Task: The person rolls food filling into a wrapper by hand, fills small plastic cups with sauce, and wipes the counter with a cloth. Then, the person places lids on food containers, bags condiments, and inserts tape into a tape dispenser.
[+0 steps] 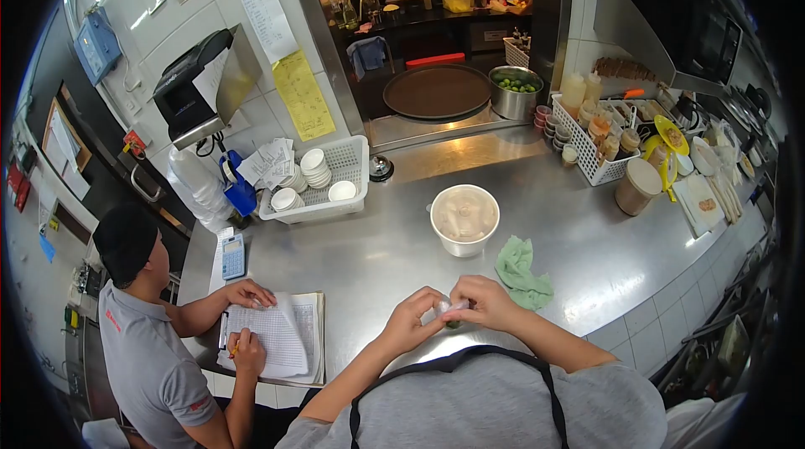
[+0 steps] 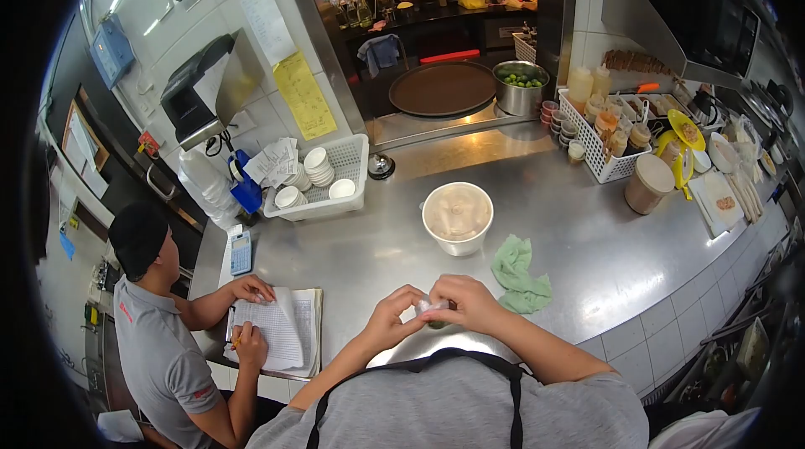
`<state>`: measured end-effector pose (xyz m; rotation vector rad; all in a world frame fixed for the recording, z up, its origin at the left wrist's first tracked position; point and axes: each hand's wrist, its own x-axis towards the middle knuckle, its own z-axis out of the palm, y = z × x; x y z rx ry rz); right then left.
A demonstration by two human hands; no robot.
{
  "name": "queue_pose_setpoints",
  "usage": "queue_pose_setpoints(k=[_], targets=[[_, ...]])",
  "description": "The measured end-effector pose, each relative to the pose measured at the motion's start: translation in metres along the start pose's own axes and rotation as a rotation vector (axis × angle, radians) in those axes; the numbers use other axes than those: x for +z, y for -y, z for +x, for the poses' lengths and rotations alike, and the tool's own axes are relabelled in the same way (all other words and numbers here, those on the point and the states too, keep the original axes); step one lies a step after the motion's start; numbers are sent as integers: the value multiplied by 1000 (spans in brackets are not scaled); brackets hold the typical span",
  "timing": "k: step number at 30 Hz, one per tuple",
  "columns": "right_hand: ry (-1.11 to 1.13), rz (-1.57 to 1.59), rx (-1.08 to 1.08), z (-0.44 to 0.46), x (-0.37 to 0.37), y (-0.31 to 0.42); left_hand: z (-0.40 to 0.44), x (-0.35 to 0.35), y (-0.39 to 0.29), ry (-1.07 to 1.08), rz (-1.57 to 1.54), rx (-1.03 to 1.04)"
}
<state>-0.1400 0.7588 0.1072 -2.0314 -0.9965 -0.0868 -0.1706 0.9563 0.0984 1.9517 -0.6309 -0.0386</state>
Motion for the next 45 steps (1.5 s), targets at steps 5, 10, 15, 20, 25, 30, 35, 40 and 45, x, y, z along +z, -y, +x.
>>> queue_pose_setpoints(k=[5,10,15,20,25,30,35,40,45], targets=[[-91,365,0,3,-4,14,0,-1,-7,-6,-206,59],[-163,263,31,1,5,16,3,3,-7,-185,-286,17],[-121,222,73,-1,14,16,3,22,-7,-432,-80,-19],[-150,229,-18,-6,29,-8,1,28,4,-428,102,-125],[13,511,264,-14,32,-5,-6,33,12,-411,73,-189],[141,478,374,-15,26,-9,-10,26,10,-208,-86,-196],[-65,474,329,-4,15,-27,-9,22,-11,-189,-132,-147],[-658,238,160,46,-8,-93,-26,20,-14,-240,-87,-147],[-612,78,289,51,-24,-131,-66,25,-1,-8,-327,-343]])
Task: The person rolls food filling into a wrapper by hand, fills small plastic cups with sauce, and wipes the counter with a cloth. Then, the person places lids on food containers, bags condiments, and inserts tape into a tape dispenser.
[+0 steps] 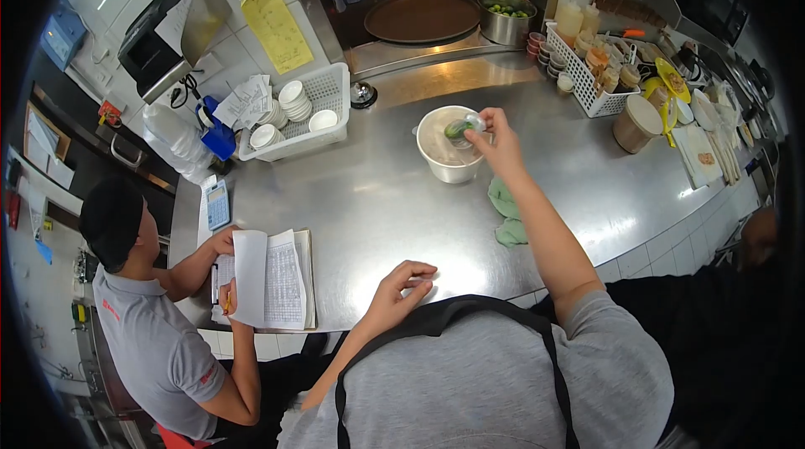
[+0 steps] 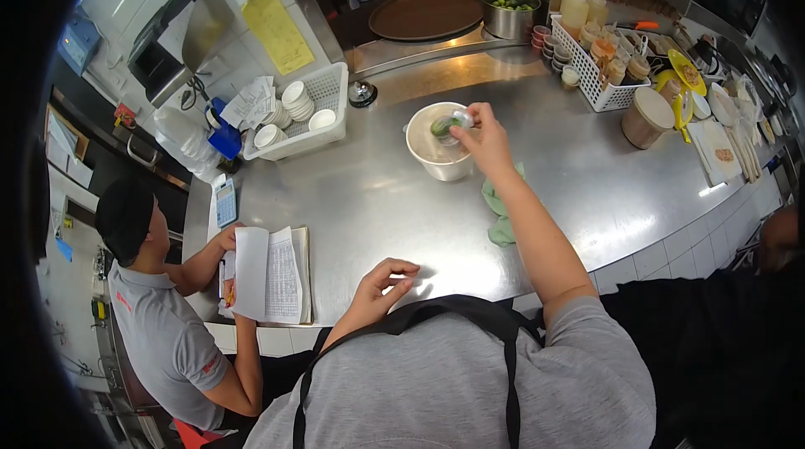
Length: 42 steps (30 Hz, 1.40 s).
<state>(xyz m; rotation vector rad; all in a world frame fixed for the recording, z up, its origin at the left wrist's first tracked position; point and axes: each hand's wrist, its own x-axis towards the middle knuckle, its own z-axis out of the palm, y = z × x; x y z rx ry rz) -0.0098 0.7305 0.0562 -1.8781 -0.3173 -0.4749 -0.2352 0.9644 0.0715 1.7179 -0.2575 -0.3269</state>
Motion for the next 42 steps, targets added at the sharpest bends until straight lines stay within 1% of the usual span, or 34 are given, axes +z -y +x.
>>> queue_pose_setpoints(k=[1,2,3,4,6,7,9,10,12,14,16,18,19,20,21,22,23,24,25,26,27,28,30,31,32,34,38,40,41,42], targets=[[-5,134,62,0,0,-8,-6,1,8,-33,-67,-58],[-12,266,124,-1,-2,-11,-8,1,14,-33,-70,-62],[-35,371,99,-3,-7,-14,-9,1,20,-55,-88,-84],[-30,372,102,-4,-13,-16,-12,1,26,-80,-106,-106],[-290,411,169,-7,-30,-27,-8,-1,25,-91,-54,-77],[-283,409,169,-8,-40,-39,-6,-3,28,-103,-16,-61],[-356,260,262,-15,-57,-88,1,-6,30,-123,19,-37],[-343,257,257,-20,-61,-107,5,-9,32,-137,11,-37],[-253,-15,355,-32,-70,-135,12,-19,27,-158,99,19],[-143,-61,379,-27,-78,-139,19,-37,12,-231,115,52],[-348,-400,12,-15,-78,-149,24,-70,1,-247,334,135],[-484,-409,0,11,-76,-116,31,-118,-12,-412,435,178],[-466,-392,-15,29,-66,-83,38,-148,-13,-528,359,201],[-484,-238,-76,46,-45,-41,46,-181,-12,-638,282,226],[-499,-88,-129,58,-21,-2,56,-219,-10,-729,215,295],[-424,-22,-204,69,8,29,64,-255,-11,-814,146,367],[-292,20,-250,82,36,47,68,-282,-15,-920,70,352],[-96,135,-236,92,69,63,72,-305,-19,-1021,-9,339],[82,239,-278,100,107,77,74,-328,-20,-1081,-139,275],[237,318,-183,98,143,102,76,-350,-18,-1136,-269,209],[361,362,-208,103,183,104,77,-371,-11,-1161,-351,200],[508,337,-157,110,221,108,78,-390,-3,-1163,-348,206],[718,479,-7,113,292,135,82,-426,11,-1205,-481,133],[799,511,90,114,318,153,85,-438,17,-1189,-508,75],[880,543,191,115,343,170,87,-446,20,-1190,-506,75],[904,529,174,125,399,183,92,-456,24,-1114,-566,8],[895,559,234,144,489,197,105,-471,27,-1022,-508,-46],[918,633,311,152,526,192,109,-476,27,-1026,-496,-69],[899,625,486,154,537,196,110,-479,29,-1004,-466,-86],[899,627,494,153,542,193,111,-482,30,-981,-438,-100]])
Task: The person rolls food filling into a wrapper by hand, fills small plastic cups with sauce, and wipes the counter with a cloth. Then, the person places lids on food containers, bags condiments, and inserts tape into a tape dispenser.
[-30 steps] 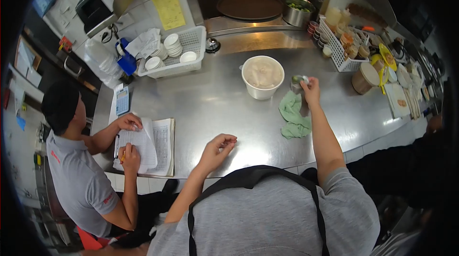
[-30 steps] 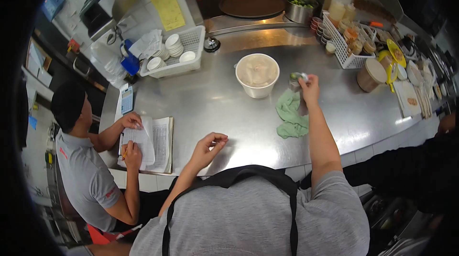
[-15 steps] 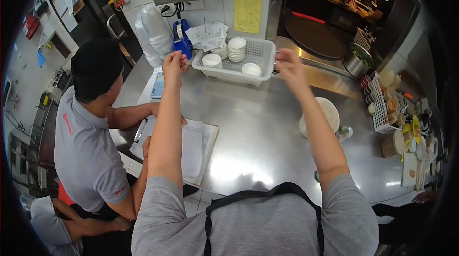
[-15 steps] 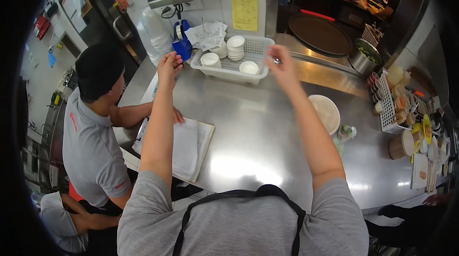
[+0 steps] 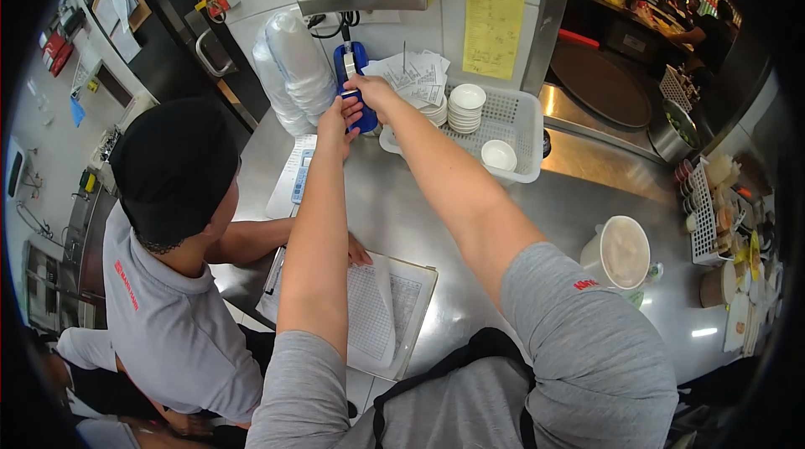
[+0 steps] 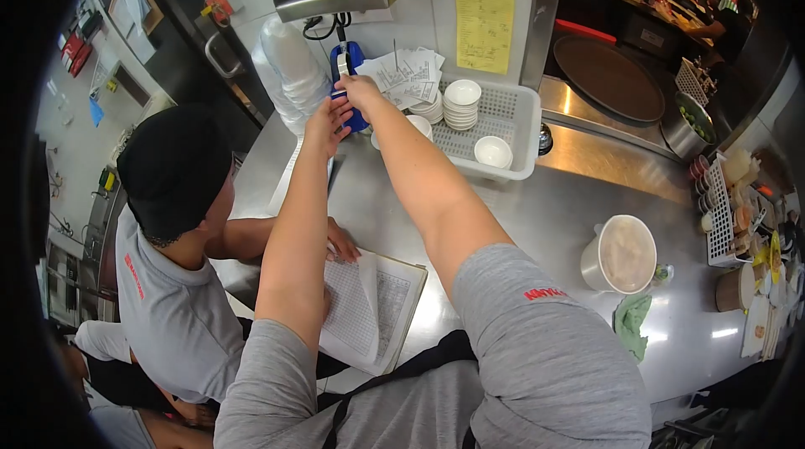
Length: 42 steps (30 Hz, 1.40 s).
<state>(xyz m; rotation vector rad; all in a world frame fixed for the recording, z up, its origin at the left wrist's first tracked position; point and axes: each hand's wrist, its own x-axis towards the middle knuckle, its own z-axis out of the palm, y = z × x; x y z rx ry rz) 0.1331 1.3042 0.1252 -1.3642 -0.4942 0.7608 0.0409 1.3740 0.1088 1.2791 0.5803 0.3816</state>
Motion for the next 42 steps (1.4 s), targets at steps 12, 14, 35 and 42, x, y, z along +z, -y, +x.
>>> queue_pose_setpoints(k=[12,14,35,42], targets=[[72,1,-280,-204,10,-27,12,-8,-13,98,69,-74],[81,11,-265,-202,9,-19,12,-4,-15,90,98,-63],[133,171,-183,-199,24,-14,16,-3,-22,97,107,-146],[109,221,-150,-207,19,-35,11,-3,-18,56,158,-97]])
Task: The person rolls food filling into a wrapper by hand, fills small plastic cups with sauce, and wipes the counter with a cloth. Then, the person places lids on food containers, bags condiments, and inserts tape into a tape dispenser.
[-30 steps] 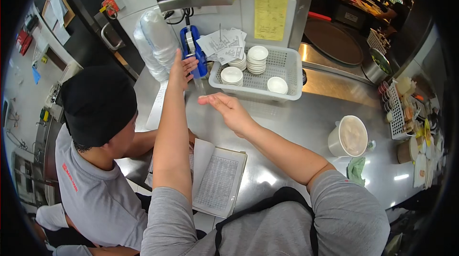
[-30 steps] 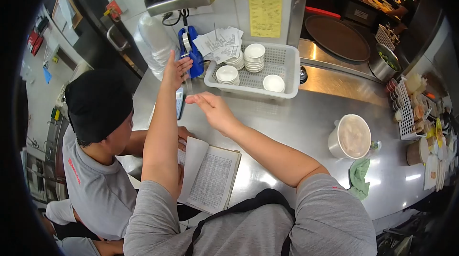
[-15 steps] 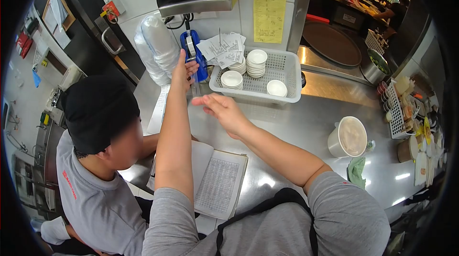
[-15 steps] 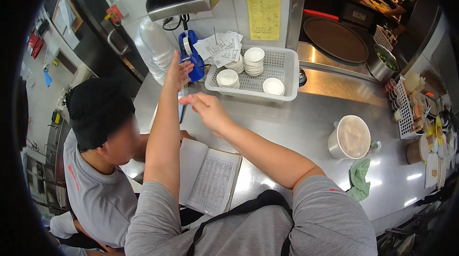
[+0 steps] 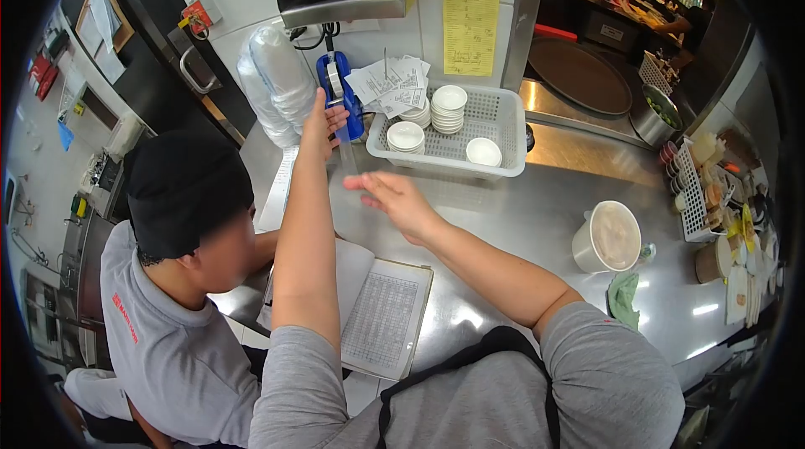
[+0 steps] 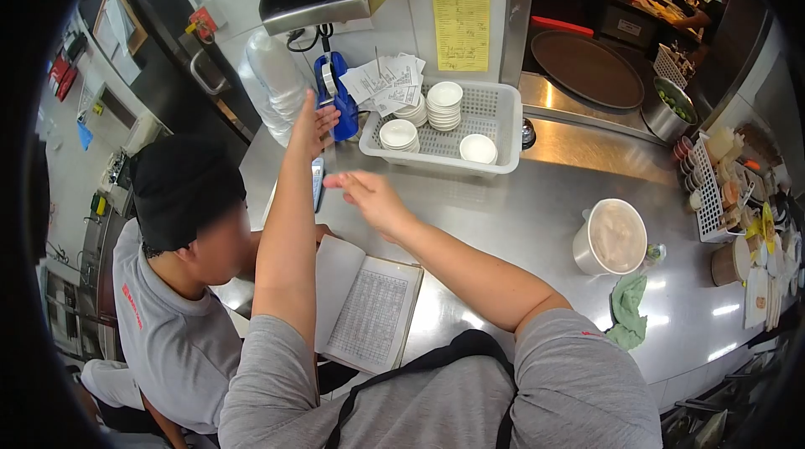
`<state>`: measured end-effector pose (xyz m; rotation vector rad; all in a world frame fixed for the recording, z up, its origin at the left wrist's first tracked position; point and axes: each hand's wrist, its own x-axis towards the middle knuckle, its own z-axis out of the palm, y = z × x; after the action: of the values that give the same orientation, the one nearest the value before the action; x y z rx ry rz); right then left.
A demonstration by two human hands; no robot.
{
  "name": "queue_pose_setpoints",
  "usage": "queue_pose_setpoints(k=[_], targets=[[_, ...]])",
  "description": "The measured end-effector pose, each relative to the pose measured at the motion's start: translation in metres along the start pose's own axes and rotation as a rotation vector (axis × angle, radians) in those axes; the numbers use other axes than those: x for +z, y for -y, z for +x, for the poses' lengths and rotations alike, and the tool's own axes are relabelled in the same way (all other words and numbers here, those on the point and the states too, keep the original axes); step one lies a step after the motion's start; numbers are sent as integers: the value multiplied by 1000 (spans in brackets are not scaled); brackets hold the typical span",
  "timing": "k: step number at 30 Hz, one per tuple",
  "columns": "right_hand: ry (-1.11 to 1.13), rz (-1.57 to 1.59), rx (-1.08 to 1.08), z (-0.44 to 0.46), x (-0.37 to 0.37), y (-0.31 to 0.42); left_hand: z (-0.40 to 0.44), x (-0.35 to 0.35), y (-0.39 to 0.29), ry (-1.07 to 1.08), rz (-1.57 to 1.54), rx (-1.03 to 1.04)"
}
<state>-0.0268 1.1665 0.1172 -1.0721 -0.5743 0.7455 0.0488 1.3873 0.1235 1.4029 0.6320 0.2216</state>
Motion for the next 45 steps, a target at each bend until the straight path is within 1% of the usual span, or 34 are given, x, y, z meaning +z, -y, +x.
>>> queue_pose_setpoints(k=[1,3,4,5,7,8,10,12,13,14,16,18,20,21,22,23,24,25,26,27,29,30,31,33,34,36,37,38,40,41,42,43,44,45], targets=[[3,7,64,-9,-4,-9,-2,0,5,-1,-2,-3],[75,17,287,-33,-21,-44,-9,-4,16,-123,122,16],[97,55,411,-51,-27,-56,-13,-8,25,-132,117,16],[120,90,537,-70,-33,-64,-16,-14,38,-122,85,-39],[138,21,538,-108,-40,-66,-25,-25,59,-89,-2,-137],[147,13,546,-125,-46,-68,-31,-28,68,-98,-14,-138],[19,-5,512,-150,-63,-73,-45,-30,81,-210,13,-146],[-76,-87,489,-172,-82,-72,-61,-33,89,-255,41,-133],[-131,-141,490,-183,-89,-69,-69,-37,94,-179,-21,-147],[-120,-150,499,-194,-95,-66,-80,-39,97,-104,-84,-159],[-185,-172,496,-213,-107,-60,-100,-41,101,-83,-99,-198],[-173,-201,512,-233,-109,-57,-121,-38,109,-109,-114,-232],[-73,-293,506,-253,-114,-62,-138,-45,114,-96,-100,-208],[-58,-296,520,-263,-118,-66,-144,-56,113,141,-5,-91],[5,-369,475,-273,-122,-72,-152,-64,118,379,94,27],[67,-438,428,-283,-125,-77,-185,-47,117,366,89,16],[78,-436,440,-292,-127,-79,-243,-10,105,171,36,130],[81,-500,374,-298,-129,-80,-294,20,97,-26,-15,245],[86,-565,306,-303,-131,-81,-330,35,100,32,-78,269],[105,-567,319,-307,-133,-82,-358,44,110,85,-144,292],[101,-591,197,-312,-137,-85,-396,50,150,379,-181,172],[147,-596,218,-312,-136,-84,-414,54,171,458,-148,26],[132,-614,205,-310,-135,-82,-431,57,195,527,-95,-139],[130,-585,211,-304,-136,-85,-456,51,257,551,105,-296],[139,-574,229,-301,-134,-83,-473,47,277,497,87,-296],[133,-508,266,-298,-130,-82,-503,38,317,230,350,-203],[152,-536,271,-296,-128,-79,-518,29,332,146,410,-214],[171,-566,275,-294,-126,-78,-530,20,339,63,470,-227],[141,-531,245,-291,-119,-83,-561,5,318,-119,554,-117],[148,-543,242,-290,-114,-86,-570,-7,317,-311,717,129],[152,-555,236,-290,-108,-88,-577,-14,301,-599,785,165],[179,-562,240,-291,-98,-90,-582,-22,291,-956,927,343],[228,-587,225,-294,-86,-92,-587,-30,276,-1188,847,380],[274,-613,206,-299,-74,-94,-591,-40,264,-1285,799,408]])
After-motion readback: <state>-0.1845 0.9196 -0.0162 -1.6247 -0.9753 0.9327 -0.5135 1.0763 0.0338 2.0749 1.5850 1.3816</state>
